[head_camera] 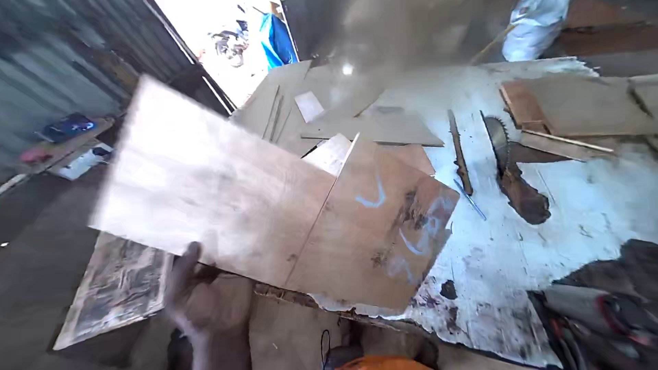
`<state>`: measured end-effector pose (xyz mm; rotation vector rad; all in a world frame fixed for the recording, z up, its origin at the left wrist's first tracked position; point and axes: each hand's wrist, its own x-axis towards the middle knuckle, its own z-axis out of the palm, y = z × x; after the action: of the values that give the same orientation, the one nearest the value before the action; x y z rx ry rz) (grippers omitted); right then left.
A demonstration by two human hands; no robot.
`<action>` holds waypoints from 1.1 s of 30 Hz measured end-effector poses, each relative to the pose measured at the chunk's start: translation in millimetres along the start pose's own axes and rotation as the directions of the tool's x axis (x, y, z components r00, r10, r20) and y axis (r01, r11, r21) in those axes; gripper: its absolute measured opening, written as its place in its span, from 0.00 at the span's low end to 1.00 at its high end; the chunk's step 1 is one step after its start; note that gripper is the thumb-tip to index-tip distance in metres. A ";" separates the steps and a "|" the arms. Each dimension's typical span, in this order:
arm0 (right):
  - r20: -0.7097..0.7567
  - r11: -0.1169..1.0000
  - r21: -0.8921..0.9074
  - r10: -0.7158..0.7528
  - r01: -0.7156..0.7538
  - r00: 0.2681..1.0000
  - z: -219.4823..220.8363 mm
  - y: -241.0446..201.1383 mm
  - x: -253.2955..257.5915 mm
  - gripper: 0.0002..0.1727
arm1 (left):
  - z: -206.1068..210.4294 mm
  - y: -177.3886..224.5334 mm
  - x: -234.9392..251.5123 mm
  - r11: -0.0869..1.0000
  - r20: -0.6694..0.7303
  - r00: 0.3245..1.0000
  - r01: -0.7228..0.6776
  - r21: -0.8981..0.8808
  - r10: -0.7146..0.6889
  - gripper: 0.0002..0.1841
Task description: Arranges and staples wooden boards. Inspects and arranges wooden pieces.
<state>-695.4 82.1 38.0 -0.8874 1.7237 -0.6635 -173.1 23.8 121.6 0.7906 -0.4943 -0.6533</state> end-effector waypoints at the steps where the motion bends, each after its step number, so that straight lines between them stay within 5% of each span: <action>1: -0.013 1.000 0.001 0.008 -0.008 1.000 5.7 -11.9 -6.6 0.21 | -21.1 -19.9 -1.2 0.991 -0.081 0.988 0.129 -0.020 -0.131 0.15; 4: -0.099 0.995 -0.017 0.096 -0.098 0.990 33.5 -63.8 -29.3 0.09 | -68.2 -73.6 -34.6 0.936 -0.329 0.884 0.351 0.003 -0.331 0.15; 7: -0.132 0.991 -0.026 0.127 -0.131 0.983 42.4 -69.6 -28.4 0.09 | -96.8 -99.8 -85.8 0.844 -0.463 0.760 0.535 0.047 -0.456 0.16; 10: -0.095 0.997 0.024 0.069 -0.067 0.993 32.5 -37.0 -15.6 0.11 | -109.4 -87.4 -113.1 0.514 -0.435 0.649 0.761 0.397 -0.624 0.13; 12: -0.107 1.000 0.017 0.028 -0.026 0.994 17.5 -2.5 1.3 0.17 | -127.7 -73.0 -109.9 0.253 -0.165 0.566 0.585 0.771 -0.807 0.16; 14: -0.228 0.999 -0.044 0.003 -0.013 0.974 29.1 -1.5 -5.5 0.20 | -138.8 -66.6 -104.2 0.310 0.186 0.530 0.154 0.938 -0.827 0.18; 16: -0.302 0.990 -0.135 -0.068 0.028 0.951 47.6 -16.1 -27.7 0.21 | -123.9 -73.9 -98.8 0.512 0.563 0.506 -0.252 0.821 -0.653 0.16; 18: -0.288 0.987 -0.143 -0.111 0.072 0.951 69.1 -33.6 -51.5 0.18 | -89.4 -96.9 -88.6 0.559 0.774 0.315 -0.550 0.621 -0.550 0.21; 20: -0.207 0.994 -0.084 -0.093 0.077 0.974 95.9 -41.4 -73.5 0.17 | -59.2 -133.2 -88.1 0.507 0.813 0.112 -0.731 0.456 -0.571 0.36; 23: -0.095 0.999 -0.033 -0.043 0.040 0.995 145.3 -45.0 -97.6 0.19 | -42.9 -178.9 -101.1 0.421 0.808 0.002 -0.853 0.309 -0.589 0.56; 29: 0.035 0.990 0.140 0.000 -0.004 0.999 213.4 -34.0 -113.1 0.22 | -44.2 -185.0 -103.1 0.407 0.832 0.016 -0.866 0.289 -0.555 0.55; 33: -0.002 0.996 0.065 0.057 -0.057 0.998 230.4 -33.3 -116.2 0.24 | -43.8 -183.0 -103.6 0.407 0.812 0.009 -0.862 0.301 -0.583 0.56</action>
<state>-446.4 155.2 56.2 -0.7892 1.7153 -0.6797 -281.4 20.5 -63.8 1.1116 -2.7013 -0.4760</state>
